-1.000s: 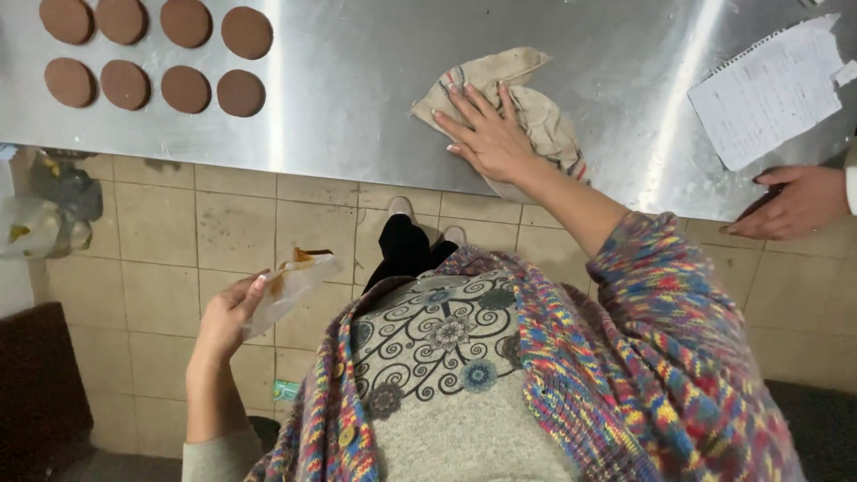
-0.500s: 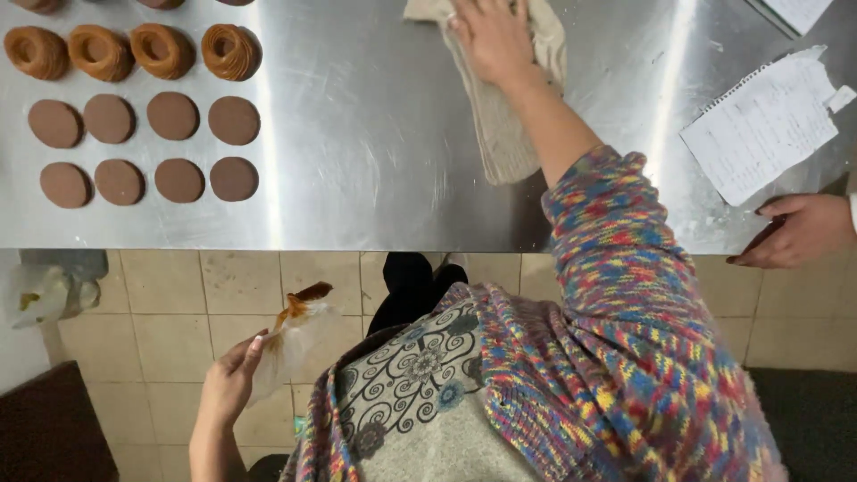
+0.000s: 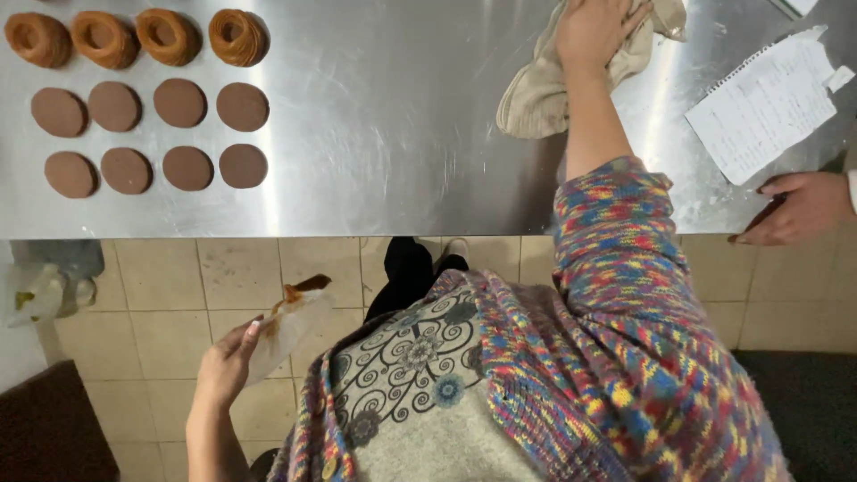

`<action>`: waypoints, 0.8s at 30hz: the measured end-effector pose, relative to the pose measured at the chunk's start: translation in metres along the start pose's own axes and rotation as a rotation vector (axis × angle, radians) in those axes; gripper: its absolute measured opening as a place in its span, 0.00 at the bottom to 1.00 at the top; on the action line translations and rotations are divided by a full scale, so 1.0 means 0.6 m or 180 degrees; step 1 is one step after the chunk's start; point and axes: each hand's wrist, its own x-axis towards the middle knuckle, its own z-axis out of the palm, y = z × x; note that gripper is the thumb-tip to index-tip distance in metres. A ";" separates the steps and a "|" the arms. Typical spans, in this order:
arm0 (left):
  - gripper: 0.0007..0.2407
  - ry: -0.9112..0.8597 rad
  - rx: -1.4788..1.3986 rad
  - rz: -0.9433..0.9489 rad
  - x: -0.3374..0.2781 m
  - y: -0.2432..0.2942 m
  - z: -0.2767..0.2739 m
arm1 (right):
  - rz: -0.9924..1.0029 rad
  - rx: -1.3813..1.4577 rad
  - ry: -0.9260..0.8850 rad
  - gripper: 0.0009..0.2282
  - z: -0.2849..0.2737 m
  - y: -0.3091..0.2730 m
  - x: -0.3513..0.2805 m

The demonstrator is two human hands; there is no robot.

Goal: Piping a caramel filling onto chocolate cookie discs at a bakery workbench.

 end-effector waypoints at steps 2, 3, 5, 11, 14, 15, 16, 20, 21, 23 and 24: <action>0.21 0.0055 0.0043 0.0061 0.017 0.010 0.004 | 0.0110 -0.0022 0.0024 0.18 -0.017 0.007 -0.022; 0.20 0.0029 0.0134 0.0159 0.020 0.012 0.008 | 0.0110 -0.0106 -0.0046 0.21 -0.019 0.016 -0.041; 0.20 -0.0018 0.0206 0.0247 0.018 0.016 0.014 | 0.0099 -0.0216 -0.0128 0.24 -0.031 0.028 -0.088; 0.21 -0.0060 0.0406 0.0185 0.006 0.042 0.027 | -0.0242 -0.0261 -0.0858 0.27 -0.091 -0.007 -0.234; 0.23 -0.0075 0.0332 0.0395 0.000 0.059 0.036 | -0.0717 -0.0117 -0.1267 0.27 -0.129 -0.050 -0.312; 0.22 -0.0087 0.0408 0.0337 0.000 0.063 0.040 | -0.0924 0.0028 -0.1296 0.27 -0.125 -0.054 -0.330; 0.22 -0.0099 0.0483 0.0279 0.000 0.068 0.043 | -0.1132 0.0173 -0.1325 0.27 -0.119 -0.059 -0.346; 0.21 -0.0118 0.0182 0.0231 -0.001 0.054 0.043 | -0.1178 0.0160 -0.1387 0.27 -0.113 -0.037 -0.277; 0.21 -0.0042 0.0026 0.0218 -0.004 0.045 0.045 | -0.1156 0.0123 -0.1284 0.26 -0.097 -0.026 -0.238; 0.20 0.0076 -0.0161 0.0186 -0.012 0.028 0.048 | -0.1186 0.0105 -0.1174 0.25 -0.077 -0.008 -0.167; 0.19 0.0110 -0.0159 0.0254 -0.015 0.021 0.048 | -0.1131 0.0108 -0.1026 0.25 -0.073 -0.001 -0.135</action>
